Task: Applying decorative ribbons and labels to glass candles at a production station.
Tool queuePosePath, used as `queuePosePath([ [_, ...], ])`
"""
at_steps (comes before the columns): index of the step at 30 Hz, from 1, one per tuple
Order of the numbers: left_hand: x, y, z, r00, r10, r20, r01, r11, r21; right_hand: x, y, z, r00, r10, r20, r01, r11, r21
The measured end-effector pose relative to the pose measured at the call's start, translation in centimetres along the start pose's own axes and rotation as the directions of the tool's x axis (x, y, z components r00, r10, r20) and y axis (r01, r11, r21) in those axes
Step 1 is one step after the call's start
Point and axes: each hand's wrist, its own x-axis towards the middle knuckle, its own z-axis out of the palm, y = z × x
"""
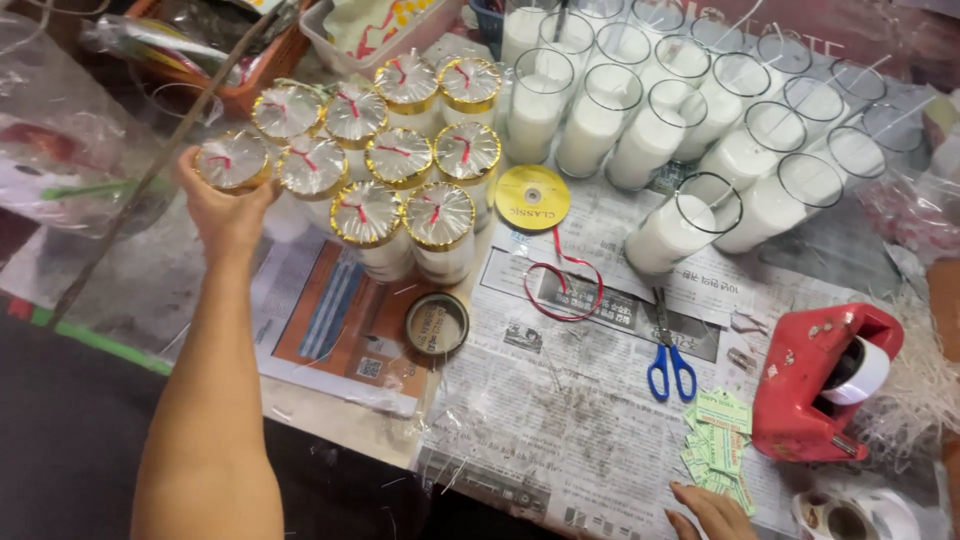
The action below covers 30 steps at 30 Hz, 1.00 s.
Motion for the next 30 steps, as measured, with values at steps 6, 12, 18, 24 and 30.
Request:
queuePosePath([
  [6,1.5,-2.4,-0.5,0.971,0.157,0.178,-0.133,0.981,-0.14,4.5,-6.6,-3.3,0.971,-0.222,0.089,0.215,0.973,0.082],
  [12,-3.6,-5.4,-1.7,0.971,0.215,-0.103,-0.218,0.976,-0.015,5.6,-10.8,-4.0,0.97,-0.185,0.155,0.152,0.968,0.201],
  [18,-24.4,15.5,10.3,0.707,0.635,0.313,-0.546,0.77,-0.329,3.1,-11.6,-3.9,0.96,-0.173,0.223,0.105,0.952,0.287],
  [24,-29.3,17.7,30.3,0.585,0.373,0.72,-0.196,0.927,-0.32,-0.4,-9.8,-3.5,0.961,-0.225,0.158,0.188,0.957,0.221],
  [30,-30.2,16.1,37.6,0.692,0.336,0.638,-0.252,0.942,-0.222,-3.5,-7.7,-5.3,0.978,-0.155,0.14,0.126,0.972,0.2],
])
